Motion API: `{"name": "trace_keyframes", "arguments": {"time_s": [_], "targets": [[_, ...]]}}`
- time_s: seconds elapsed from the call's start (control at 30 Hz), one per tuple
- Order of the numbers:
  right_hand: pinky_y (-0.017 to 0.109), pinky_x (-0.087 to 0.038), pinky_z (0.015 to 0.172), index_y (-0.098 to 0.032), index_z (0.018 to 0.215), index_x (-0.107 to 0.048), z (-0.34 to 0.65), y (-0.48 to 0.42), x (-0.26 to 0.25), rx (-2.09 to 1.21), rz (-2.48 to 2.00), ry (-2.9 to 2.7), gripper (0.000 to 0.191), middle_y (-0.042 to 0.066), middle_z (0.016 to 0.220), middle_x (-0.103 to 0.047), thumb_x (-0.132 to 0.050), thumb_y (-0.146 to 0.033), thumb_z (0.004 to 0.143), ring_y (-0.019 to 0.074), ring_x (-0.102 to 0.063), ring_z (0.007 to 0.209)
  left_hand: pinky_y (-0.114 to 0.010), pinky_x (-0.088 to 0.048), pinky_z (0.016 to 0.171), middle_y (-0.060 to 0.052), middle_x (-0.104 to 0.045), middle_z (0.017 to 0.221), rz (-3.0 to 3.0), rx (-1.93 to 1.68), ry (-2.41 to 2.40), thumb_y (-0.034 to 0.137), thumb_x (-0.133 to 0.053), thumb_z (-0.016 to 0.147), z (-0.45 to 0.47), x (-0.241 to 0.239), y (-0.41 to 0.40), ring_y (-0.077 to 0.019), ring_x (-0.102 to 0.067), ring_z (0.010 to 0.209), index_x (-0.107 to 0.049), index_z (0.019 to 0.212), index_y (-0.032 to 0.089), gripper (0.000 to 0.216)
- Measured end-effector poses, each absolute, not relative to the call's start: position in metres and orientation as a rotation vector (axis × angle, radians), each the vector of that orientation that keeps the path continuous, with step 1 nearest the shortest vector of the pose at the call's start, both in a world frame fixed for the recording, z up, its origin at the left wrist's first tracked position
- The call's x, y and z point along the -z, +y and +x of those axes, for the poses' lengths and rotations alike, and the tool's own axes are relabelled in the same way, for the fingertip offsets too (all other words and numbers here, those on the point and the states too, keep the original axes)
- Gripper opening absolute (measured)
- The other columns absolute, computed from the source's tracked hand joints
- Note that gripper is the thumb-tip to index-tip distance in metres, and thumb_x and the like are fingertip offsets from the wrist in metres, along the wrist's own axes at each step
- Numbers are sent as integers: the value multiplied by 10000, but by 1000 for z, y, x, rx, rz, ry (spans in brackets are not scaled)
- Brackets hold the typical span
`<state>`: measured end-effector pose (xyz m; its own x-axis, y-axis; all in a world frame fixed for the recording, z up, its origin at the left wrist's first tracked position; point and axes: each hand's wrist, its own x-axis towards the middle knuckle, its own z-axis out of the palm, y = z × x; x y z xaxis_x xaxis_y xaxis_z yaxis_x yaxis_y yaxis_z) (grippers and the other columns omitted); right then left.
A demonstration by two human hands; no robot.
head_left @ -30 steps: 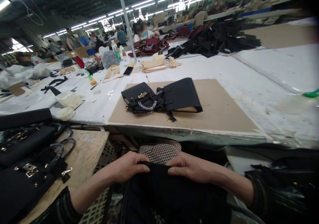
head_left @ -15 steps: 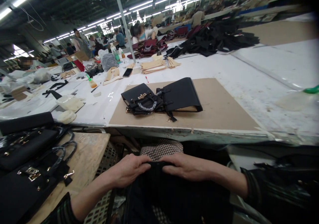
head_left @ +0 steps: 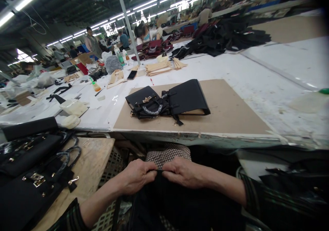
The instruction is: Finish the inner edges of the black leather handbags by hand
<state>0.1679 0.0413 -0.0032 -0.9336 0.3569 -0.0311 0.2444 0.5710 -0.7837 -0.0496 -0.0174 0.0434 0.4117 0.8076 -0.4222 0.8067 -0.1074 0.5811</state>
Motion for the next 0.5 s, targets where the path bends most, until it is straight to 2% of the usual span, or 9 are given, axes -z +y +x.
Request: {"name": "trace_keyframes", "arguments": {"time_s": [0.13,0.23,0.37,0.5], "targets": [[232,-269,515,-179,695,-529,168,39,-2,-1253,-532,-2676,283,-61,571,-388,-431,-249,951,92,-386,510,-212,-387,661,-8,-671,797,1956,-68,1346,356,-468,938,-44,-45,-18,-163,-576,736,-716,946,217,284],[239,-298,531,-178,729,-569,169,34,-7,-1135,-584,-2719,287,-28,608,-500,-414,-262,956,113,-454,543,-224,-385,657,-18,-672,768,2058,-64,1373,302,-490,912,-40,-48,-20,-165,-574,706,-710,872,217,239],[274,-353,581,-195,844,-637,168,27,-9,-976,-678,-2759,300,43,735,-661,-382,-292,968,181,-590,645,-231,-341,567,-8,-595,645,2084,-10,1414,285,-503,879,-38,-50,-20,-150,-500,603,-673,725,207,242],[300,-395,591,-216,881,-683,168,22,-10,-998,-759,-2702,365,81,783,-698,-363,-365,971,225,-630,677,-228,-283,495,28,-432,564,1861,-109,1421,267,-535,830,-41,-45,-21,-121,-387,546,-652,661,191,218]]}}
